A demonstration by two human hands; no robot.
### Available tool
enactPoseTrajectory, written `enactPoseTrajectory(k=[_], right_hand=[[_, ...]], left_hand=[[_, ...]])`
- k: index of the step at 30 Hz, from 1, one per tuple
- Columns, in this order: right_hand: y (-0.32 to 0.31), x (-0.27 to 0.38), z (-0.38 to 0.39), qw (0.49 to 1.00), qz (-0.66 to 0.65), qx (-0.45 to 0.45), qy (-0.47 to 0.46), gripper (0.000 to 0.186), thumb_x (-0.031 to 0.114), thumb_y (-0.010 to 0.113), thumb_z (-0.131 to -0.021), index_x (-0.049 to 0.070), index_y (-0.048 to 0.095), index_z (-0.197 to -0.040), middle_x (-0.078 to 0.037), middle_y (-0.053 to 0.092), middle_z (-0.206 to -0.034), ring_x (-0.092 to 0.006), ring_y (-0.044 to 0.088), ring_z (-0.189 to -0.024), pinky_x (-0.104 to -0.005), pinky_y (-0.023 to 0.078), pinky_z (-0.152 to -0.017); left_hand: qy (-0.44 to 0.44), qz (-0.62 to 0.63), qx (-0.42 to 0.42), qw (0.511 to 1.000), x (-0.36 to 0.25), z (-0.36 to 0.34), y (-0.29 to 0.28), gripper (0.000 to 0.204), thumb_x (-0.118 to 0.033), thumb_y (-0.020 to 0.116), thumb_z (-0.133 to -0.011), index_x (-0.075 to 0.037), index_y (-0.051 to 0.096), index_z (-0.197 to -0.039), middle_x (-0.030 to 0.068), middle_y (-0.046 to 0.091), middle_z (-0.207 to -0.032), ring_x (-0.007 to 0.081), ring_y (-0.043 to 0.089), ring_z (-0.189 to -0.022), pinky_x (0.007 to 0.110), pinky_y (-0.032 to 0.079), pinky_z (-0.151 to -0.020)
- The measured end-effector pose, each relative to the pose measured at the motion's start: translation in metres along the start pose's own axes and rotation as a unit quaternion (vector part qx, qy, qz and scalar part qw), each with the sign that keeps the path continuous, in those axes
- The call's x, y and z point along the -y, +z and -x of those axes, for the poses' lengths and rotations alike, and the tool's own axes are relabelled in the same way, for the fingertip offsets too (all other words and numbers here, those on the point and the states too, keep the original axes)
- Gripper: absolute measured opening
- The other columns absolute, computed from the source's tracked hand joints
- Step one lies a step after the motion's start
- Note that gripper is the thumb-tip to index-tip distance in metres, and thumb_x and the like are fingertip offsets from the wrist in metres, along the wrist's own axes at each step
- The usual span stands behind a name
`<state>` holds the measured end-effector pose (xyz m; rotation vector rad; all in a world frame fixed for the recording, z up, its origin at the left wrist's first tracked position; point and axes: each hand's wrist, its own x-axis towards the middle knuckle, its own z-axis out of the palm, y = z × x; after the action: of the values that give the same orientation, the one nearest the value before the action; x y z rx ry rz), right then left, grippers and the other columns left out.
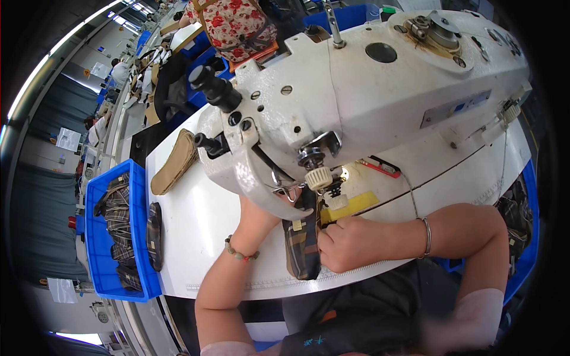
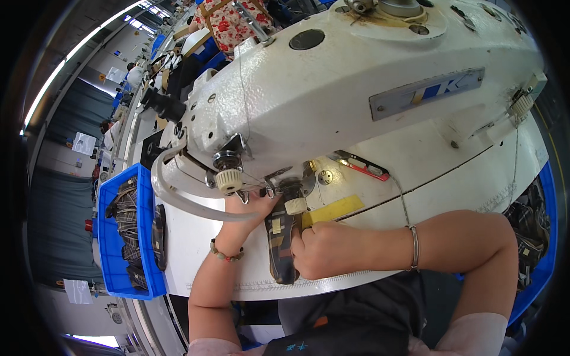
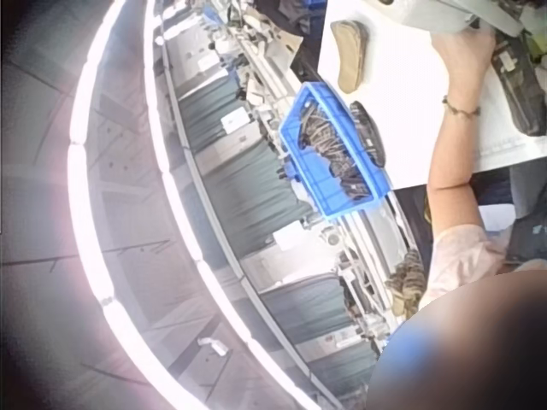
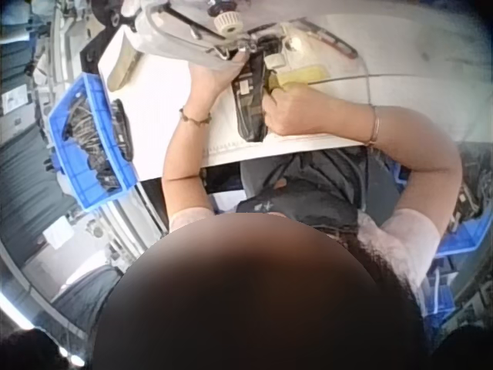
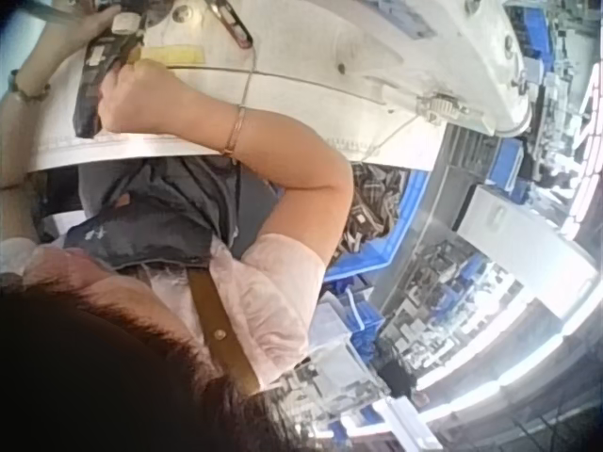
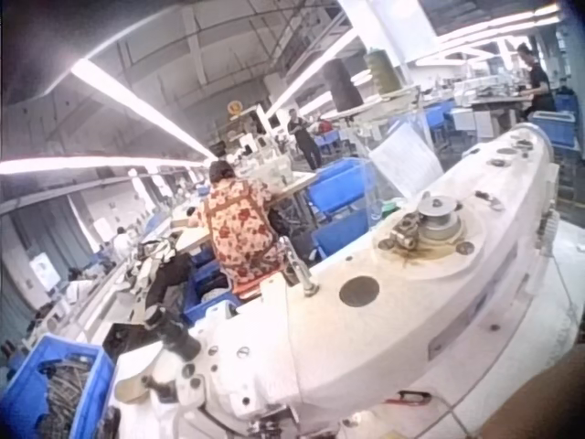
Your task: The recorder is using an industrial sewing machine to sew the fabric upper onto slipper soles.
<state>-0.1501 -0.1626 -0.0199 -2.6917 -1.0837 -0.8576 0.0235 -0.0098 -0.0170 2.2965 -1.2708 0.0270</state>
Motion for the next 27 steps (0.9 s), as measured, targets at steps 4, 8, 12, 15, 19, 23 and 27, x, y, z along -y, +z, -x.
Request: enactPoseTrajectory(k=[4, 8, 12, 15, 19, 23, 27], right_hand=[[0.001, 0.003, 0.0, 1.0, -0.017, 0.013, 0.018, 0.019, 0.019, 0.067, -0.066, 0.004, 0.06, -0.056, -0.021, 0.066, -0.07, -0.0182, 0.057, -0.049, -0.0286, 0.045, -0.041], [-0.005, 0.013, 0.004, 0.998, 0.05, 0.011, 0.038, 0.017, 0.018, 0.063, -0.064, 0.002, 0.064, -0.06, -0.032, 0.069, -0.083, -0.017, 0.058, -0.049, -0.0265, 0.042, -0.04], [-0.015, 0.023, 0.001, 0.993, 0.081, 0.075, 0.038, 0.017, 0.018, 0.062, -0.066, 0.003, 0.062, -0.06, -0.033, 0.07, -0.084, -0.0144, 0.057, -0.047, -0.0249, 0.039, -0.04], [-0.02, 0.024, 0.003, 0.995, 0.071, 0.067, 0.032, 0.017, 0.018, 0.062, -0.068, 0.002, 0.063, -0.062, -0.034, 0.07, -0.086, -0.0141, 0.058, -0.047, -0.0243, 0.039, -0.041], [-0.016, 0.025, 0.003, 0.994, 0.085, 0.059, 0.039, 0.018, 0.019, 0.061, -0.071, 0.002, 0.064, -0.065, -0.033, 0.071, -0.087, -0.0139, 0.058, -0.047, -0.0243, 0.039, -0.041], [-0.016, 0.026, 0.003, 0.994, 0.079, 0.058, 0.037, 0.019, 0.02, 0.061, -0.072, 0.002, 0.064, -0.066, -0.032, 0.071, -0.087, -0.0149, 0.06, -0.048, -0.0248, 0.038, -0.042], [-0.013, 0.026, 0.005, 0.995, 0.072, 0.051, 0.045, 0.02, 0.02, 0.061, -0.072, 0.002, 0.063, -0.065, -0.032, 0.071, -0.087, -0.015, 0.059, -0.048, -0.0252, 0.038, -0.042]], left_hand=[[-0.108, -0.015, 0.073, 0.991, -0.029, 0.0, -0.026, 0.031, -0.023, 0.078, -0.081, -0.004, 0.071, -0.106, 0.0115, 0.074, -0.098, 0.0266, 0.07, -0.092, 0.035, 0.052, -0.077], [0.12, 0.056, 0.197, 0.971, -0.058, 0.021, -0.075, 0.067, -0.028, 0.085, -0.071, -0.001, 0.063, -0.128, 0.0184, 0.062, -0.132, 0.0337, 0.059, -0.123, 0.039, 0.046, -0.099], [0.123, -0.035, 0.263, 0.956, -0.091, 0.052, -0.058, 0.084, -0.021, 0.083, -0.064, 0.002, 0.052, -0.139, 0.019, 0.051, -0.146, 0.037, 0.049, -0.136, 0.042, 0.043, -0.109], [0.126, -0.039, 0.244, 0.961, -0.092, 0.055, -0.049, 0.079, -0.015, 0.08, -0.064, 0.005, 0.054, -0.136, 0.0194, 0.053, -0.144, 0.0349, 0.052, -0.133, 0.042, 0.046, -0.109], [0.102, -0.034, 0.207, 0.973, -0.087, 0.06, -0.045, 0.069, -0.01, 0.078, -0.065, 0.004, 0.059, -0.13, 0.0178, 0.059, -0.138, 0.0332, 0.057, -0.128, 0.039, 0.052, -0.102], [0.125, -0.035, 0.157, 0.979, -0.087, 0.06, -0.038, 0.054, -0.006, 0.075, -0.069, 0.003, 0.065, -0.121, 0.0151, 0.065, -0.129, 0.0321, 0.062, -0.12, 0.038, 0.056, -0.094], [0.129, -0.029, 0.152, 0.979, -0.089, 0.056, -0.038, 0.05, -0.005, 0.074, -0.069, 0.002, 0.067, -0.118, 0.0143, 0.067, -0.126, 0.0318, 0.064, -0.115, 0.037, 0.057, -0.092]])
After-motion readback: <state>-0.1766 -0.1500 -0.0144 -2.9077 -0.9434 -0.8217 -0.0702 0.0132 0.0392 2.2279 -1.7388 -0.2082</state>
